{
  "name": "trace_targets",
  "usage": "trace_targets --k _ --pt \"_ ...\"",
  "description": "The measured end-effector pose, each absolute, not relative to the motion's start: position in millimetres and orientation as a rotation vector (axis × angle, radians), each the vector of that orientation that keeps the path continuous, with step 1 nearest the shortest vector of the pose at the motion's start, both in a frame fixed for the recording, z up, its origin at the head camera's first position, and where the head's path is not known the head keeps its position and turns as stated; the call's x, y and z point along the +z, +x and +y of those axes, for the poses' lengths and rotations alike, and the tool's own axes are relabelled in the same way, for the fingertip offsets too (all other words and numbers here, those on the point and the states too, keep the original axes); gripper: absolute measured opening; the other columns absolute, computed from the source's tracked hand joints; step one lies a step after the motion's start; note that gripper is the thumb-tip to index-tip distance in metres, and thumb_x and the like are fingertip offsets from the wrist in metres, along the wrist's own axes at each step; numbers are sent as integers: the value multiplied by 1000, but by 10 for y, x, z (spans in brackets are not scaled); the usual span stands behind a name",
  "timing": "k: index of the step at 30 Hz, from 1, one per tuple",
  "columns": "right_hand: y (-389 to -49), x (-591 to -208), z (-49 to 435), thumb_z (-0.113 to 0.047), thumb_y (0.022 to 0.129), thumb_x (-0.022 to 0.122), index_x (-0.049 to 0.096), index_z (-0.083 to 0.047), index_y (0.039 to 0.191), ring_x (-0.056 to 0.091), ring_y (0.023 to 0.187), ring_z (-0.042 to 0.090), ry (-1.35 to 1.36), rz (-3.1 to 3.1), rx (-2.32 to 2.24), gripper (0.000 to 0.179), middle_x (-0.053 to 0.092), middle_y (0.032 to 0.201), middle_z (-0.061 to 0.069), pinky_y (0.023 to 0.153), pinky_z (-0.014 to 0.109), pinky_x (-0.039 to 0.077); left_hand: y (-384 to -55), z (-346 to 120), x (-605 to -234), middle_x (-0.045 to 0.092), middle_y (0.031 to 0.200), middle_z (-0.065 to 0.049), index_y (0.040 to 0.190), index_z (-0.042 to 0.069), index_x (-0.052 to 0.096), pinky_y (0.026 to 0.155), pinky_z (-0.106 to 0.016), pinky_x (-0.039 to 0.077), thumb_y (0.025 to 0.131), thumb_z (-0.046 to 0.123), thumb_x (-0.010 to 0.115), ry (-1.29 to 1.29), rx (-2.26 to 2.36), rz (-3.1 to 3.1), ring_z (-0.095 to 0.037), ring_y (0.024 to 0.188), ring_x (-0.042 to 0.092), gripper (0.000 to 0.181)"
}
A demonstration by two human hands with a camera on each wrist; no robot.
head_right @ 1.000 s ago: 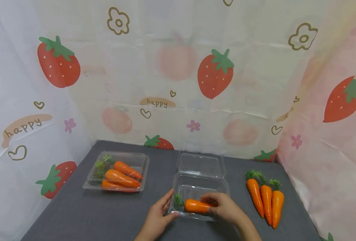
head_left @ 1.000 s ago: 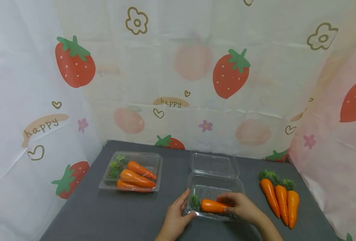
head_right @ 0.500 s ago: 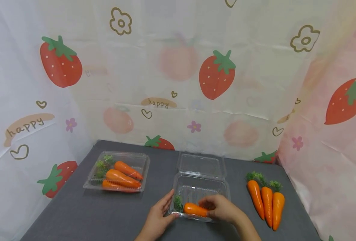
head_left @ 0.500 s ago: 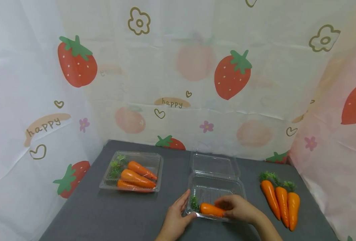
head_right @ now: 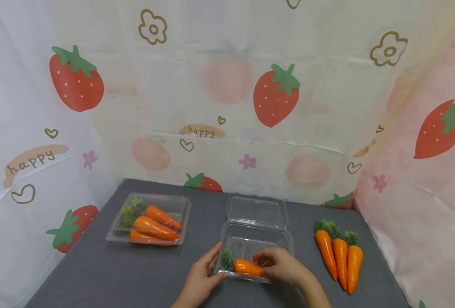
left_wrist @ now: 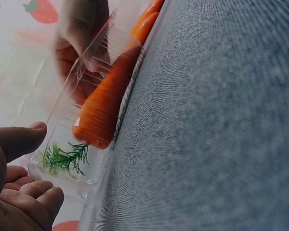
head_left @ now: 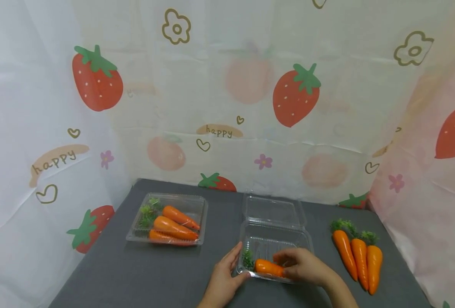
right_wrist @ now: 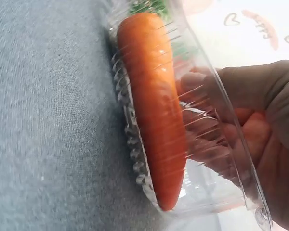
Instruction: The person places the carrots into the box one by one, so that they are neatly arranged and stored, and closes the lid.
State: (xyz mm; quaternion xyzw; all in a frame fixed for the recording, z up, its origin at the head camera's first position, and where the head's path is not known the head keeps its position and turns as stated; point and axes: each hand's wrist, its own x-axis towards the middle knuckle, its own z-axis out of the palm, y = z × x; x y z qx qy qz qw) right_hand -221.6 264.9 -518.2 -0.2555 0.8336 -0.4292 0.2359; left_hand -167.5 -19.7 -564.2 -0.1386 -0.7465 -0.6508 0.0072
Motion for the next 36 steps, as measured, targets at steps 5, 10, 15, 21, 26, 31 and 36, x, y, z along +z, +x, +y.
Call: trace_targets --k 5,10,15,21,26,31,36 --pt "-2175 -5164 2672 -14 98 70 65 -2 134 66 116 37 -720 2384 -1227 38 68 129 18 94 26 56 -1678 -203 -5640 43 157 -24 154 -3 42 111 -45 43 84 3 83 -437 -2028 -2339 -40 140 47 81" --pt "-2085 -5132 2700 -13 96 72 67 -8 130 65 118 38 -654 2595 -1302 35 69 129 11 98 47 56 -1677 -202 -5631 44 157 -22 153 -2 44 110 -44 43 83 5 84 -442 -2019 -2336 -39 140 48 81" --pt "-2006 -5109 2746 -5 92 76 71 -14 124 68 112 26 -578 2857 -1378 34 73 122 0 95 47 58 -1681 -195 -5637 45 156 -23 153 -3 44 111 -45 42 83 3 84 -438 -2011 -2329 -39 140 47 81" --pt "-1931 -5141 2874 1 88 79 73 -10 120 67 104 7 -483 3175 -1418 34 74 116 1 88 24 58 -1694 -193 -5661 45 157 -21 153 -1 44 111 -44 43 83 2 83 -415 -1987 -2371 -38 140 47 80" --pt "-1890 -5187 3030 0 88 79 72 -8 123 60 102 -9 -205 3301 -1435 37 74 119 6 86 4 48 -1711 -206 -5671 44 158 -20 154 -2 43 112 -43 42 84 2 83 -411 -2006 -2377 -37 141 46 81" --pt "-1890 -5281 3187 -2 90 78 71 -8 127 60 104 -6 103 3308 -1484 38 72 124 7 87 3 47 -1707 -211 -5679 44 156 -24 152 -5 43 111 -43 42 83 2 84 -455 -1991 -2349 -41 140 47 81" --pt "-1878 -5348 3288 -5 89 79 70 -7 128 68 106 24 348 3330 -1468 40 72 125 12 80 2 45 -1703 -211 -5669 44 157 -23 153 -3 43 111 -42 42 84 4 83 -446 -2005 -2351 -39 141 46 81"
